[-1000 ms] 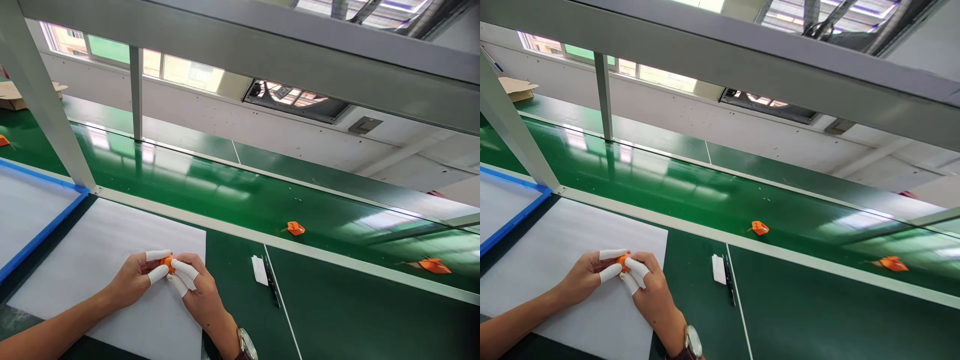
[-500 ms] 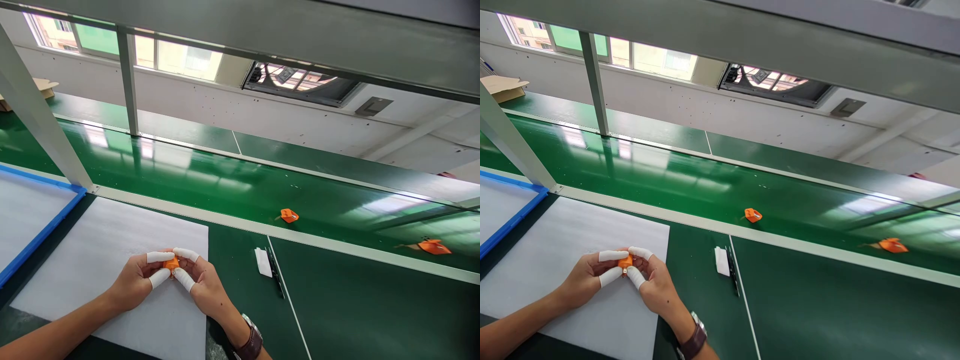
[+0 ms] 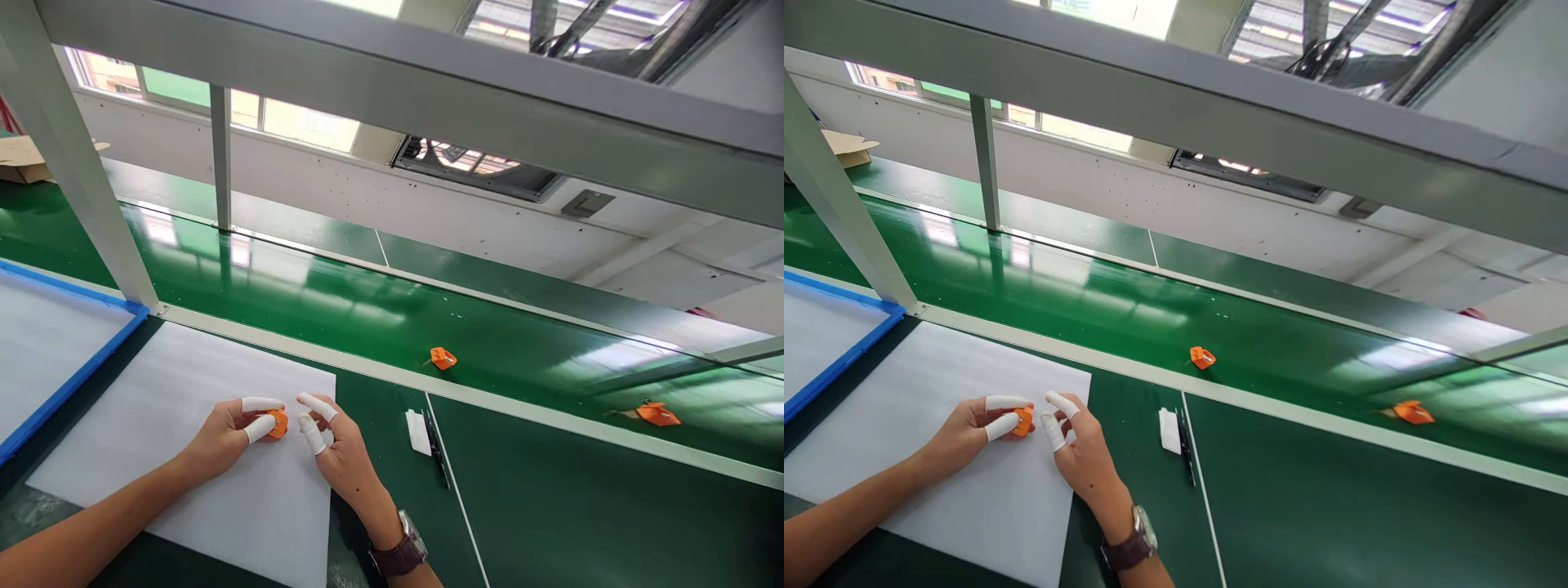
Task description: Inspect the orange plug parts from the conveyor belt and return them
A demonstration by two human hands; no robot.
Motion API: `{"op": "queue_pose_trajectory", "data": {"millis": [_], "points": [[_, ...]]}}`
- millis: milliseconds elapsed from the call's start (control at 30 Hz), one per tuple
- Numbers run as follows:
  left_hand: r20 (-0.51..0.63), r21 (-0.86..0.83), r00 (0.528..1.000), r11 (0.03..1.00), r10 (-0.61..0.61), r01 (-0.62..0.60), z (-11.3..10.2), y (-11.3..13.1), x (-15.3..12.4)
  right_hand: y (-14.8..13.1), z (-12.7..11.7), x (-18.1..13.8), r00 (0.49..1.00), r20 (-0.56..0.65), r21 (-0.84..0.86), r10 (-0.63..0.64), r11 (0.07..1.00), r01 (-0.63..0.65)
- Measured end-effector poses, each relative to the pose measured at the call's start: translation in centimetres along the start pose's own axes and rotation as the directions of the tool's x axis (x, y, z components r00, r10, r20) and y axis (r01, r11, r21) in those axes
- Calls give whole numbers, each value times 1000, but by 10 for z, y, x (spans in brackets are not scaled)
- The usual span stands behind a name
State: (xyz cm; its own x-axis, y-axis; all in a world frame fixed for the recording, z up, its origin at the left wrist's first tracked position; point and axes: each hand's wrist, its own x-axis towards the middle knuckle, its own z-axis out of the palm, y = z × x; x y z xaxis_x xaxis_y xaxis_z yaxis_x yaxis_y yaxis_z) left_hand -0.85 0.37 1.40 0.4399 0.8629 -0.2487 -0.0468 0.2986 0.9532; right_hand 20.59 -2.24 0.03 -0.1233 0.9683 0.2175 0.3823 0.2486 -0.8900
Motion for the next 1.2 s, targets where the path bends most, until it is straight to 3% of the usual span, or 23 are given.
{"op": "queue_pose_trajectory", "data": {"millis": [100,400,500,667,800,933,1100,1200], "points": [[18,-48,1000,999,9,-8,-1,0,-1,7,-6,7,984,-117,-198,-136,974,111],[41,-28,999,1000,-10,11,-3,-4,-5,21,-14,23,991,96,-230,-93,967,113],[-9,8,1000,1000,-24,24,-2,-10,-4,23,-15,22,986,80,-234,-148,959,163],[-76,161,997,987,21,-9,-4,-16,-1,32,-10,20,959,40,-349,-281,895,277],[-93,501,986,862,137,-72,-12,-6,8,34,-10,19,933,69,-424,-352,837,347],[-134,686,956,720,262,-101,-22,19,53,34,-10,16,917,62,-459,-393,805,376],[-317,707,875,706,367,-40,-45,52,148,34,-8,14,915,55,-465,-399,801,377],[-389,728,823,686,414,-1,-60,63,186,36,-7,14,919,55,-464,-391,805,370]]}}
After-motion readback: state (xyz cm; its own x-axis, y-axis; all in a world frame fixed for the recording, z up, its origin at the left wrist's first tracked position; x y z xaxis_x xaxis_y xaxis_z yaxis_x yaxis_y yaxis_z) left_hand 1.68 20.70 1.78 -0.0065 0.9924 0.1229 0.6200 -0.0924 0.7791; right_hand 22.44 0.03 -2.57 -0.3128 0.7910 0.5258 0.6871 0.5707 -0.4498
